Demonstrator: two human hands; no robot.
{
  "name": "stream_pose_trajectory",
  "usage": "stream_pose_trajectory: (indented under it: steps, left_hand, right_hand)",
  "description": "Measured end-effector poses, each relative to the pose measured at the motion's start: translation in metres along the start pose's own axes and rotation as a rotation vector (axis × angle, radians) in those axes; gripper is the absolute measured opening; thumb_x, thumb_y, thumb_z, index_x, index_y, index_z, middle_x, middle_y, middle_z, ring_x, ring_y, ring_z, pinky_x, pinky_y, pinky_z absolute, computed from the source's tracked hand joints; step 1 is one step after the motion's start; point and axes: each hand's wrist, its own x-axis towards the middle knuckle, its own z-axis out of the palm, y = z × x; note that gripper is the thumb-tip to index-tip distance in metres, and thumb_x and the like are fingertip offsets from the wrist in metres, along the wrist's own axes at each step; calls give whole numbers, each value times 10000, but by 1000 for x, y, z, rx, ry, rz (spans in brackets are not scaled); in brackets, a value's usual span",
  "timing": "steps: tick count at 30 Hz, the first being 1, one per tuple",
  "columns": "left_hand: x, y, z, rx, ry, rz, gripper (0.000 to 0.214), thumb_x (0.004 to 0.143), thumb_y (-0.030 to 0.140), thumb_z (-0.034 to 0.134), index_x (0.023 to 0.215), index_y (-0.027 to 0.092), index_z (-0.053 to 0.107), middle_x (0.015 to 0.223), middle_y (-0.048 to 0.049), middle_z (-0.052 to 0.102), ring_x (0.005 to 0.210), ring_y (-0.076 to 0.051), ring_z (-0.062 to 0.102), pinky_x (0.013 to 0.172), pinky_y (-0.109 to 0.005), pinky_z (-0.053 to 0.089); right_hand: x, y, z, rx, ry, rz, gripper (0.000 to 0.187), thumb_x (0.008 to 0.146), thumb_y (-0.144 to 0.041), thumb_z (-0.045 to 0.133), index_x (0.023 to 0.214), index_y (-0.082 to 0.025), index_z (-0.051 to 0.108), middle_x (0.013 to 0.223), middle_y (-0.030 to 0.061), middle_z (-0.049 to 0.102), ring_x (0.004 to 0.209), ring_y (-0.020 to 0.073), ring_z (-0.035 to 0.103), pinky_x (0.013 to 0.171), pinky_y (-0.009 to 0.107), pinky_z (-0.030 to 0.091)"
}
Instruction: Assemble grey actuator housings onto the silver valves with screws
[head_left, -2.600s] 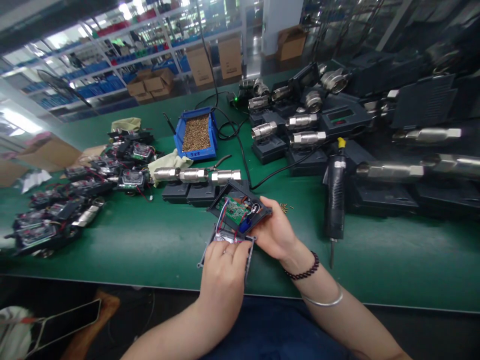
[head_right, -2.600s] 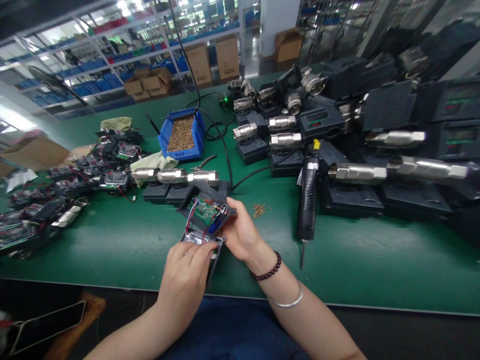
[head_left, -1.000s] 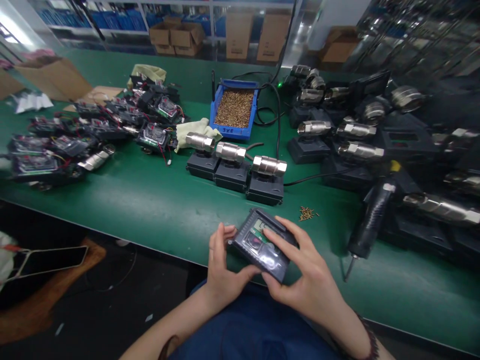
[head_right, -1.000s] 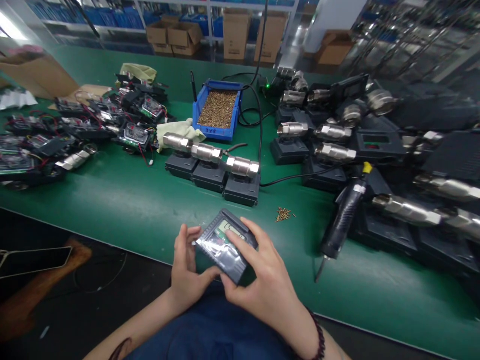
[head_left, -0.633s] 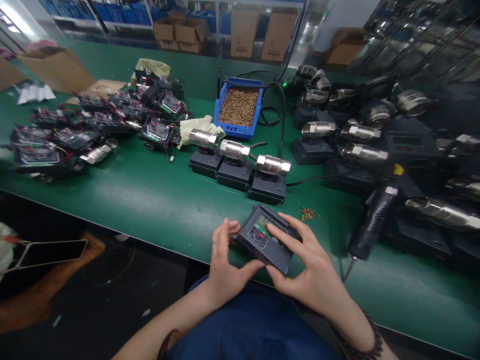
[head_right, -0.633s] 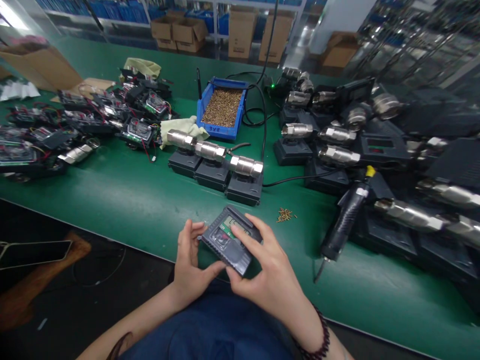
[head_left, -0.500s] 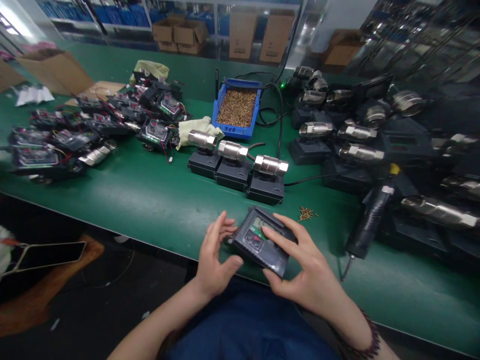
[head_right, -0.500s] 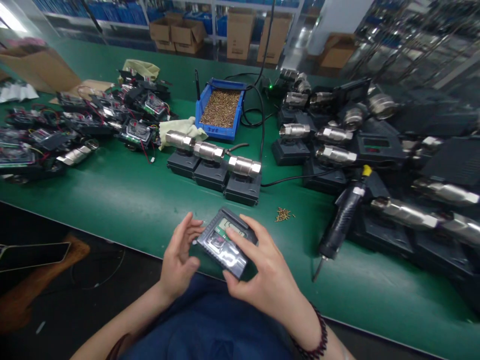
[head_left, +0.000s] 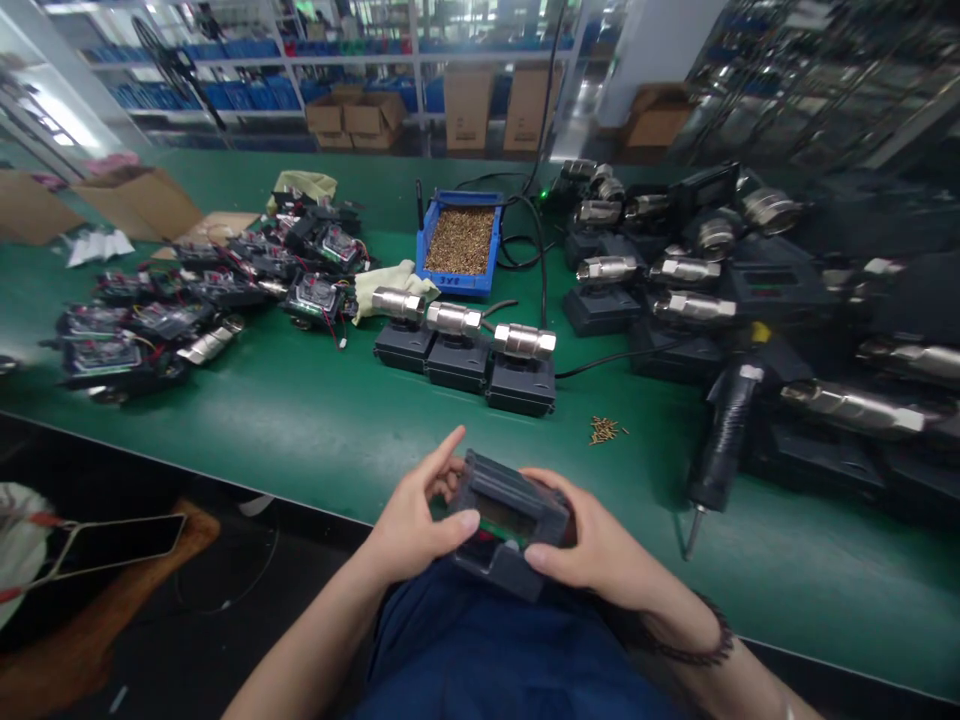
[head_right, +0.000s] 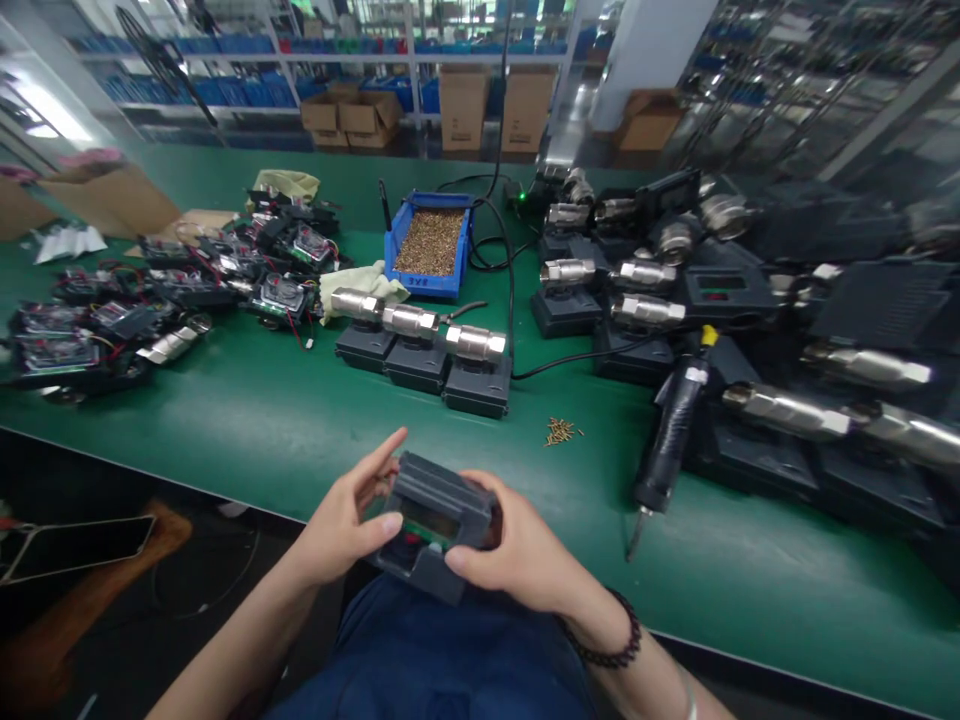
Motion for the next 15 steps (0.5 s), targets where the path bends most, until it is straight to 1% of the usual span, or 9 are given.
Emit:
stream_pose_trajectory:
  steps: [1,2,4,6,8,10,12,14,15]
  left_hand:
    - [-2,-2,-3,89,10,85,885,722,324,698,1497,182,295,1161,-101,646,960,-231,635,893,-382,514]
    - [-2,-4,-6,191,20,171,905,707,274,713,1502,210,284,1172,-97,651,1021,-251,623,938,-413,501]
    - [0,-10,-10,410,37,354,885,709,149,687,1493,279,297,1208,-89,649,1115,-273,592,993,-465,477]
    - [3,-18,-10,603,80,535,811,739,8,551,1453,341,362,1224,-77,638,1140,-255,584,988,-471,491]
    - [5,-27,-5,730,129,654,824,714,-85,411,1410,355,428,1225,-79,621,1148,-231,581,971,-453,513]
    - [4,-34,2,770,145,648,801,697,-71,437,1402,311,440,1244,-102,592,1194,-253,548,979,-471,515]
    - [1,-38,9,738,145,607,720,696,5,567,1363,261,476,1250,-124,577,1211,-294,523,980,-495,516]
    - [-2,-43,16,699,160,608,610,693,47,660,1259,253,558,1174,-116,615,1151,-294,553,948,-478,539]
    - [-2,-45,20,690,175,621,542,705,40,669,1198,254,597,1113,-106,640,1102,-277,577,918,-450,556]
  right_hand:
    - [4,-1,1,-74,0,-34,598,631,-230,686,1200,-169,514,1080,110,696,962,253,694,850,380,575]
    - [7,-1,2,-169,37,-102,577,610,-175,665,1169,-176,526,1053,96,704,937,244,700,833,368,582]
    - [15,3,4,-376,146,-326,575,613,-86,595,1174,-187,522,1084,99,699,983,242,694,855,379,583]
    - [22,16,6,-582,240,-580,594,638,-10,512,1206,-184,518,1172,127,675,1126,253,645,926,413,562]
    - [28,31,8,-760,311,-736,630,651,50,432,1234,-170,521,1228,140,656,1223,255,587,941,422,562]
    - [31,46,9,-871,354,-788,641,659,77,385,1236,-158,537,1225,133,663,1239,245,577,900,381,590]
    - [29,56,11,-931,393,-825,613,690,69,376,1230,-158,556,1204,121,676,1236,235,580,866,336,603]
    - [23,65,13,-973,408,-842,591,729,42,382,1255,-165,555,1196,114,678,1242,238,576,866,321,600]
    - [20,70,14,-995,400,-835,589,747,25,392,1283,-168,539,1204,114,673,1245,245,572,880,325,594]
